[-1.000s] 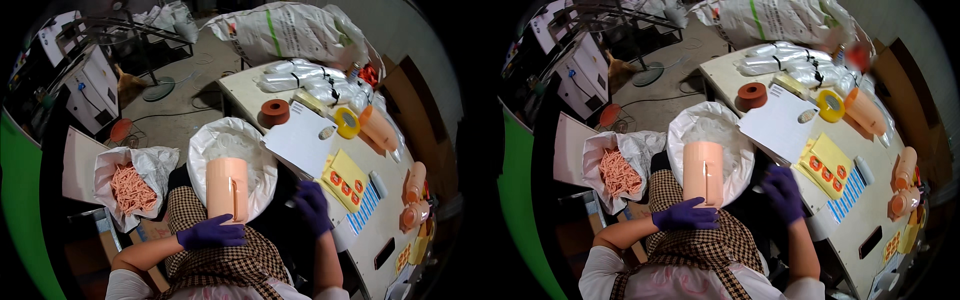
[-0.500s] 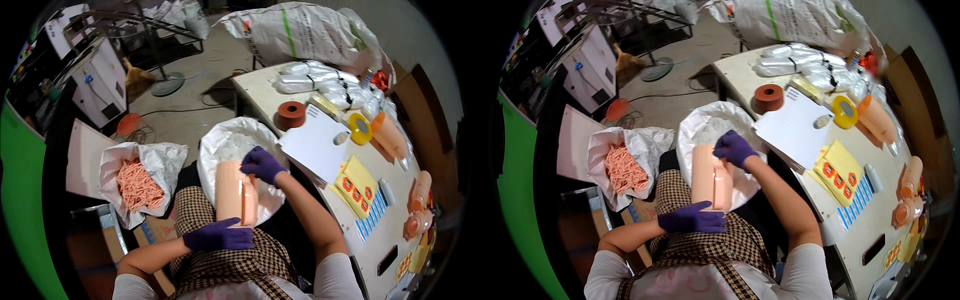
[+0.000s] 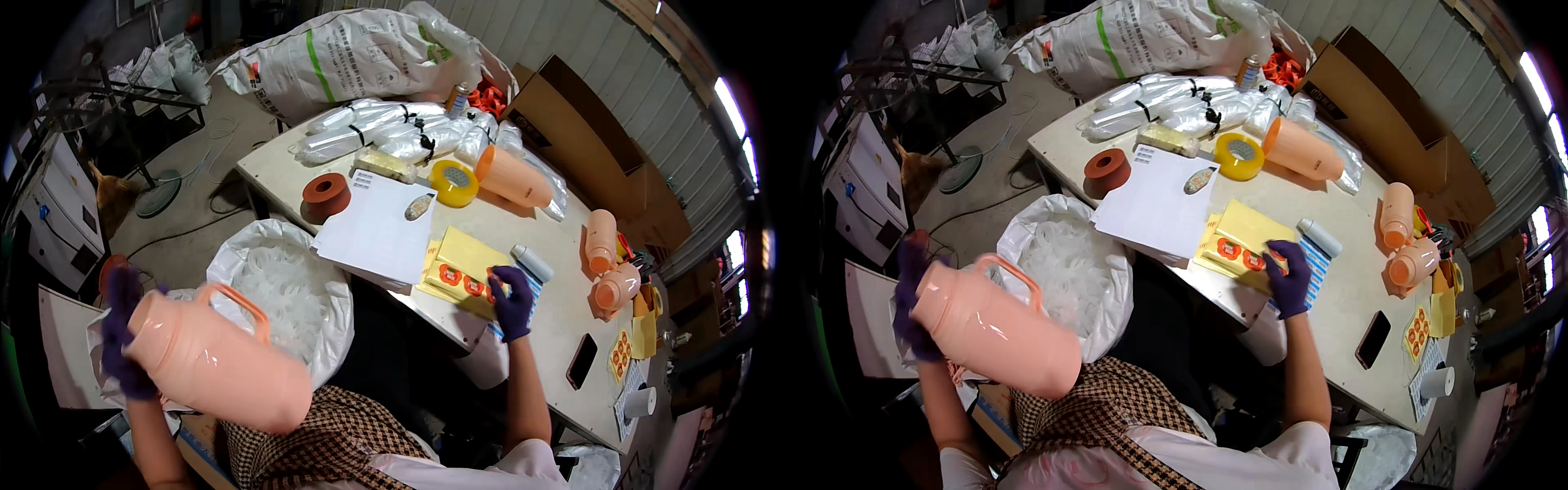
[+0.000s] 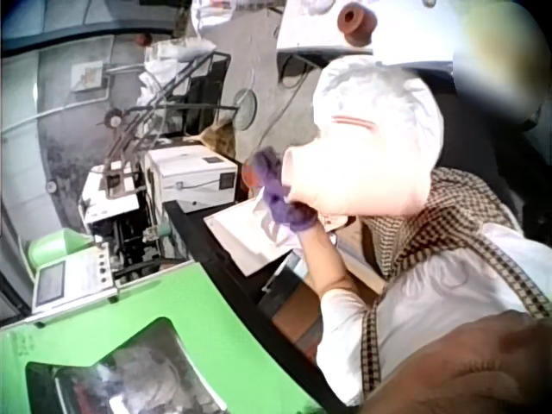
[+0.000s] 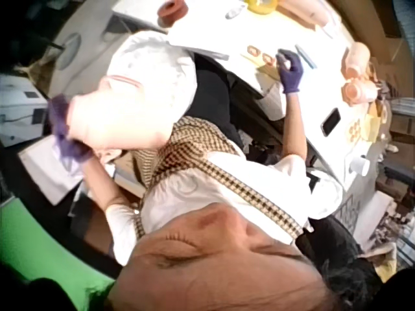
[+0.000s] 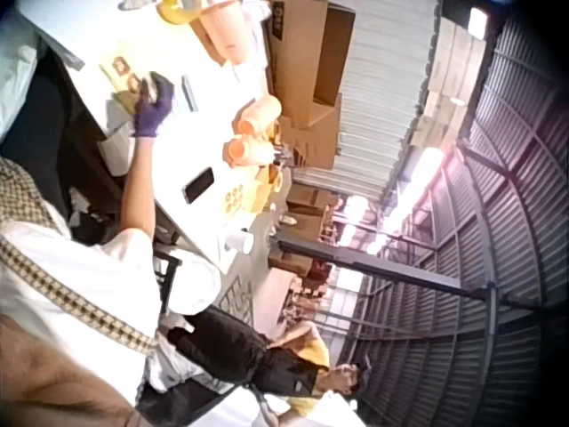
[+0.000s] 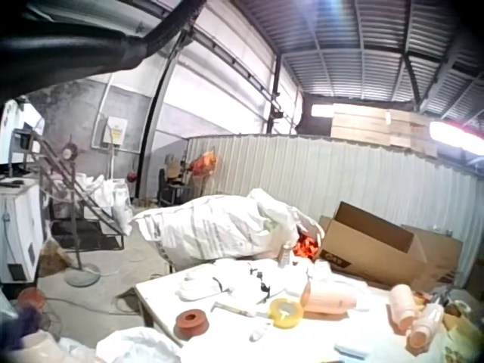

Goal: The person applies labels and stickers to orange plastic jugs by hand. They peel individual stickers from a sheet and press them onto the sides of the jugs, handling one jug at a time.

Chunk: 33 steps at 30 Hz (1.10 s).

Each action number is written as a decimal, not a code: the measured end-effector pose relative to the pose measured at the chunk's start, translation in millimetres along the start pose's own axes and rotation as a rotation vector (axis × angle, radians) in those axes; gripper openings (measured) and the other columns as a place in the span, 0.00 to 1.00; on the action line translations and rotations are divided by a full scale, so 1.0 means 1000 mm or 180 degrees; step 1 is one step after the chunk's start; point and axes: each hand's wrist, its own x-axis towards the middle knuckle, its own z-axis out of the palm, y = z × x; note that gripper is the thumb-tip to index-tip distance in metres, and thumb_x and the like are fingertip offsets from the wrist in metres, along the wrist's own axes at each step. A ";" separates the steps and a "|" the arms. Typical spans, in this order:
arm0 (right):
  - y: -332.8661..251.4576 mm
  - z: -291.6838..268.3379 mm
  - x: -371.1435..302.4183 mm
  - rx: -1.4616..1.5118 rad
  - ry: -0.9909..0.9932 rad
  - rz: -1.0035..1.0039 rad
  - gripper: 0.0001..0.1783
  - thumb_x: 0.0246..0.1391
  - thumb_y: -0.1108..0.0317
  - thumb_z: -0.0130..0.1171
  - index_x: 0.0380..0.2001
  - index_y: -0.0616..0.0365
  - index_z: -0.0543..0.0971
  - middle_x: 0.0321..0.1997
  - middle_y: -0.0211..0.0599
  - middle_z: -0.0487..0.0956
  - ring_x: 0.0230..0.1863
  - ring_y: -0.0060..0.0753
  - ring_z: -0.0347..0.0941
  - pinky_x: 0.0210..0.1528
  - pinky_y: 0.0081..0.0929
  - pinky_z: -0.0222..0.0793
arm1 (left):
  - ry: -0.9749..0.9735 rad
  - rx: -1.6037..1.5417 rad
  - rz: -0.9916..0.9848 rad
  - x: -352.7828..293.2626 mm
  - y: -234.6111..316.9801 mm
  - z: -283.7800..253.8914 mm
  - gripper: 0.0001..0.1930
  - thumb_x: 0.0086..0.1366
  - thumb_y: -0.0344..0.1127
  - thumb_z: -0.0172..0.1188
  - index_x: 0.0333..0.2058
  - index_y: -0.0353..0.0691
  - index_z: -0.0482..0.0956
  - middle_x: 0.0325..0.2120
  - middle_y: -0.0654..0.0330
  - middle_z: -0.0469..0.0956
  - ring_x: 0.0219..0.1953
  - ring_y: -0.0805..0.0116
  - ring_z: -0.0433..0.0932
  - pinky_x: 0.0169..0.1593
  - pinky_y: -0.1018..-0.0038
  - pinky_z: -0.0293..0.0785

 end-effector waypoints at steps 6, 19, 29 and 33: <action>0.089 -0.012 0.029 -0.0251 -0.0484 0.1032 0.23 0.49 0.63 0.72 0.48 0.60 0.83 0.46 0.44 0.82 0.49 0.41 0.79 0.52 0.33 0.75 | -0.0339 -0.2287 -0.1774 0.015 -0.169 0.035 0.24 0.60 0.32 0.55 0.54 0.27 0.74 0.56 0.46 0.76 0.56 0.54 0.77 0.65 0.59 0.70; 0.091 0.004 0.026 -0.0305 -0.0604 0.1497 0.15 0.48 0.64 0.72 0.38 0.59 0.83 0.38 0.38 0.83 0.41 0.31 0.80 0.46 0.28 0.76 | -0.0562 0.1667 0.0684 0.036 -0.175 0.023 0.23 0.52 0.17 0.47 0.47 0.34 0.80 0.52 0.52 0.78 0.57 0.58 0.75 0.63 0.64 0.68; 0.084 0.001 -0.003 -0.0104 -0.0463 0.0445 0.09 0.46 0.73 0.70 0.33 0.60 0.84 0.43 0.41 0.83 0.46 0.40 0.79 0.51 0.32 0.75 | -0.3231 0.1946 0.2149 0.035 -0.122 0.326 0.39 0.58 0.31 0.58 0.69 0.37 0.59 0.60 0.50 0.70 0.62 0.52 0.70 0.70 0.50 0.56; 0.092 -0.018 -0.014 -0.0176 -0.0277 -0.0065 0.08 0.47 0.78 0.68 0.32 0.61 0.81 0.49 0.42 0.79 0.54 0.45 0.75 0.58 0.37 0.70 | -0.3218 0.2402 0.1369 0.004 -0.193 0.400 0.35 0.57 0.27 0.55 0.66 0.35 0.63 0.53 0.43 0.76 0.58 0.48 0.73 0.69 0.53 0.58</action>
